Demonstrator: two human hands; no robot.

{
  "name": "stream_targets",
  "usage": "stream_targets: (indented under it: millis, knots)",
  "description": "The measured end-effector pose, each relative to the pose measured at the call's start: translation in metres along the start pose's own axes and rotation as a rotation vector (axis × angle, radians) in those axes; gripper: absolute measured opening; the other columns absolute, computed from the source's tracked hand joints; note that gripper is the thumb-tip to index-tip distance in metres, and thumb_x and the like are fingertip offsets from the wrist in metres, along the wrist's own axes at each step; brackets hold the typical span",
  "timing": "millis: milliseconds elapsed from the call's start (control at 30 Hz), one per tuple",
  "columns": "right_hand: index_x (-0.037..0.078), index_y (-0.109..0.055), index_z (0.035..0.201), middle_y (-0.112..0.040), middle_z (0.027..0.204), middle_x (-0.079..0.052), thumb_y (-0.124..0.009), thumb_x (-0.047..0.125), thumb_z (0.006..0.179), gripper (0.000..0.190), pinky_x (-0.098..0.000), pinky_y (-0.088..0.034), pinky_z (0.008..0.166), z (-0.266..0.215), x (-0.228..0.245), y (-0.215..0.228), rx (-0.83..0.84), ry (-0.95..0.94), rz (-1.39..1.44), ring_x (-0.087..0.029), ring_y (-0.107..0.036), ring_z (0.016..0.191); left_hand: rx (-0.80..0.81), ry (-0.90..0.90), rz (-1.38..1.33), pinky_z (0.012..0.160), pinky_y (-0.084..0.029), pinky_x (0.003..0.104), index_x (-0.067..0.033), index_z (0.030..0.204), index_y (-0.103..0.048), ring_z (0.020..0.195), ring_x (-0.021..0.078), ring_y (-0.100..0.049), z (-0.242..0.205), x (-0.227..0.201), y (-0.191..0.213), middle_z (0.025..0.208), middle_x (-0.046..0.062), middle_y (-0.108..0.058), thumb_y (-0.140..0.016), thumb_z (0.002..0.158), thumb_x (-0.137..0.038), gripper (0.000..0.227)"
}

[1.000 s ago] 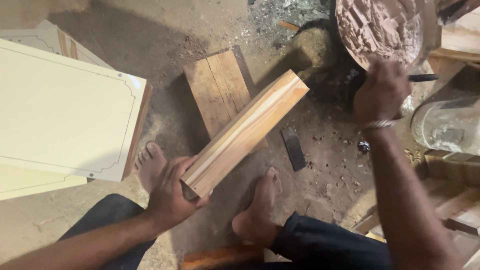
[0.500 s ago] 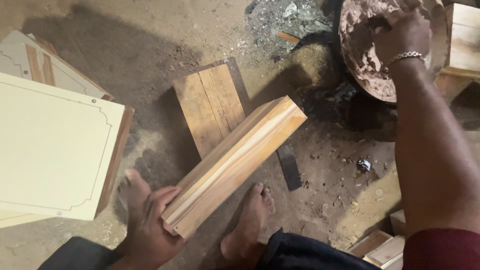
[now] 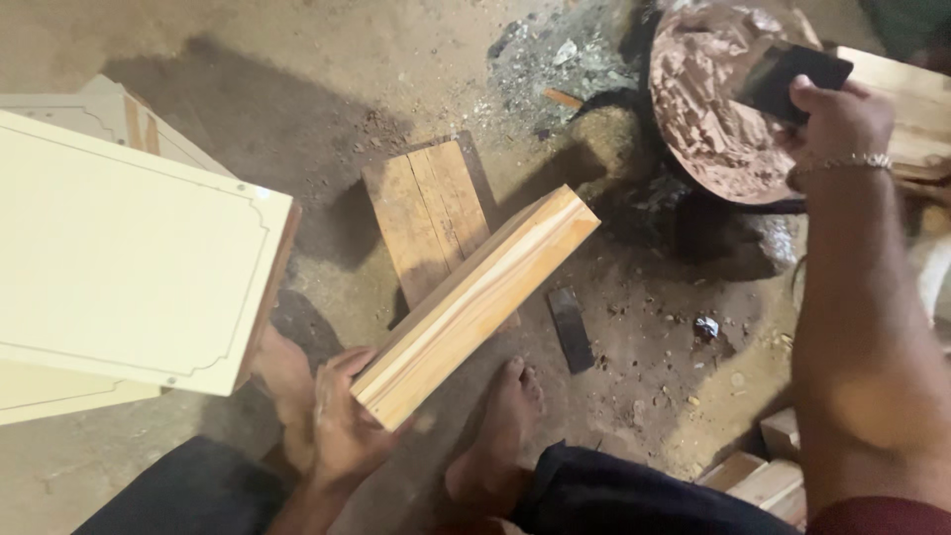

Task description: The person smooths a rectangular wooden block using a sanding block. They hold the wood with one hand and rub the sanding block along its surfaces and edges, turning the block to work on different sides.

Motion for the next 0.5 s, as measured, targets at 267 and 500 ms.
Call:
stream_targets:
  millis: [267,500]
  knots:
    - [-0.004,-0.059,0.126,-0.065,0.106,-0.014,-0.061,0.0,0.104,0.023,-0.0242,-0.056,0.062,-0.199,0.024,-0.048,0.691,0.063,0.692,-0.018,-0.067,0.075,0.047,0.002,-0.009,0.099,-0.05,0.047,-0.0039,0.134,-0.056,0.116,0.0395,-0.064,-0.004,0.007,0.005,0.126,0.019,-0.067,-0.088,0.064,-0.012,0.077]
    - [0.0,-0.047,0.131,-0.067,0.121,-0.014,-0.066,-0.007,0.089,0.047,-0.0361,-0.063,0.09,-0.356,-0.028,-0.054,0.32,0.029,0.639,-0.023,-0.073,0.108,-0.174,0.036,0.007,0.095,-0.051,0.046,-0.007,0.129,-0.062,0.108,0.0349,-0.065,-0.019,-0.007,-0.009,0.116,0.013,-0.07,-0.092,0.066,-0.018,0.07]
Point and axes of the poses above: each hand's wrist, its own z-axis towards the middle knuckle, its own y-axis out of the back of the hand, x = y × z, the point moved 8 cm from there along z, towards the middle knuckle
